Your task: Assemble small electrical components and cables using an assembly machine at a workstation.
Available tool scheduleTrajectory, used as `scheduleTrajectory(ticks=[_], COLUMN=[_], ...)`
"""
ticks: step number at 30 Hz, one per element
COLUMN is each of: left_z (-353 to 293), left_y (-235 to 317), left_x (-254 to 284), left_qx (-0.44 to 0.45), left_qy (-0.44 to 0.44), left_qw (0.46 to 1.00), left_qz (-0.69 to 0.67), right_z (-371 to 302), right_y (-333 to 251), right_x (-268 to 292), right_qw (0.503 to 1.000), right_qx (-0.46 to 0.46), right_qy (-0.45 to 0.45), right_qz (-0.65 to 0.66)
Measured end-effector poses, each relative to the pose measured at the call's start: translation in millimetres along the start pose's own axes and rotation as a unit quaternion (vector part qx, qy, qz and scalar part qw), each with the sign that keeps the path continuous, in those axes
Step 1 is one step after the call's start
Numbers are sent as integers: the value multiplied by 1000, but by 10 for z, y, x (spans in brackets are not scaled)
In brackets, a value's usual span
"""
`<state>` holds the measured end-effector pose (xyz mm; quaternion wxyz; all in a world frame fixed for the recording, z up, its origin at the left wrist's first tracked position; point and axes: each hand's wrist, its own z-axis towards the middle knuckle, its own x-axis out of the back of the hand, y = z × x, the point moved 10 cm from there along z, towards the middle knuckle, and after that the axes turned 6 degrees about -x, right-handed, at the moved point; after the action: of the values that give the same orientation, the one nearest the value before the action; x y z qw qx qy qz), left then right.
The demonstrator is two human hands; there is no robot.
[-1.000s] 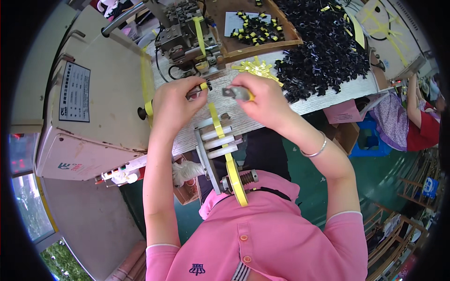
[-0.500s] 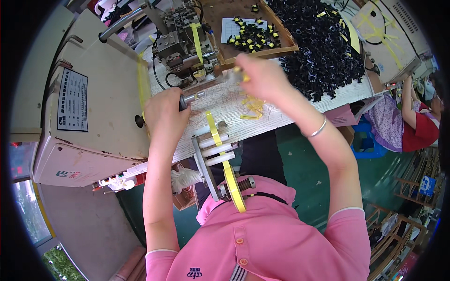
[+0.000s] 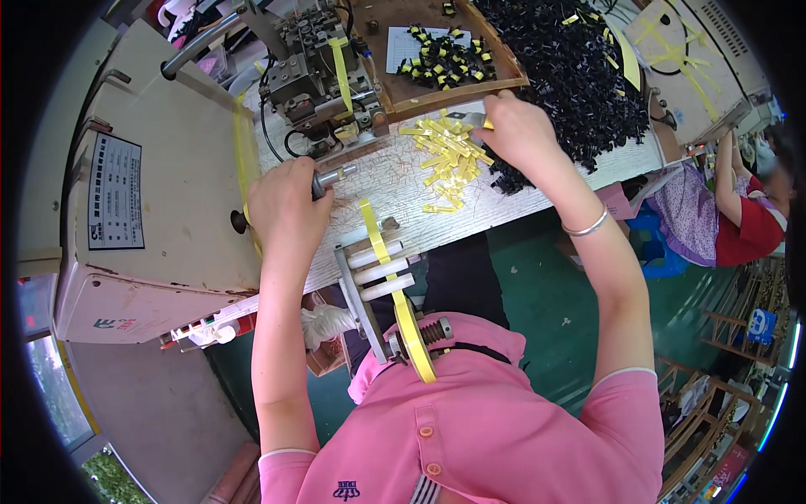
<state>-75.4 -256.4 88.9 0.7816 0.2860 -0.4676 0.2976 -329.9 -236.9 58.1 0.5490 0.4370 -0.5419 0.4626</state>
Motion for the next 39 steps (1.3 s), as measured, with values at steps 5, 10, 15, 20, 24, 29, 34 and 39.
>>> scheduleTrajectory(ticks=[5,10,15,20,24,29,34,39], left_z=[16,-2,16,21,99,130,136,194], left_y=[24,2,11,-6,150,309,248,204], left_x=[-24,5,-10,15,-22,-1,-20,-79], left_qx=[-6,-4,-7,-1,-23,-85,-73,-27], left_qy=[4,4,0,-10,-20,14,18,-55], left_qw=[1000,1000,1000,1000,992,983,979,976], left_qz=[1,5,7,-18,-126,-163,-188,-210], right_z=[85,211,204,48,-119,-64,-96,-256], right_y=[88,175,166,-326,-946,-1199,-1087,-1089], right_x=[-26,85,55,245,131,122,86,-360], right_qw=[995,977,982,918,862,864,786,689], right_qx=[4,-40,-20,13,90,165,68,-48], right_qy=[25,-5,36,-91,-175,-101,-111,-232], right_qz=[93,209,187,385,467,464,605,685])
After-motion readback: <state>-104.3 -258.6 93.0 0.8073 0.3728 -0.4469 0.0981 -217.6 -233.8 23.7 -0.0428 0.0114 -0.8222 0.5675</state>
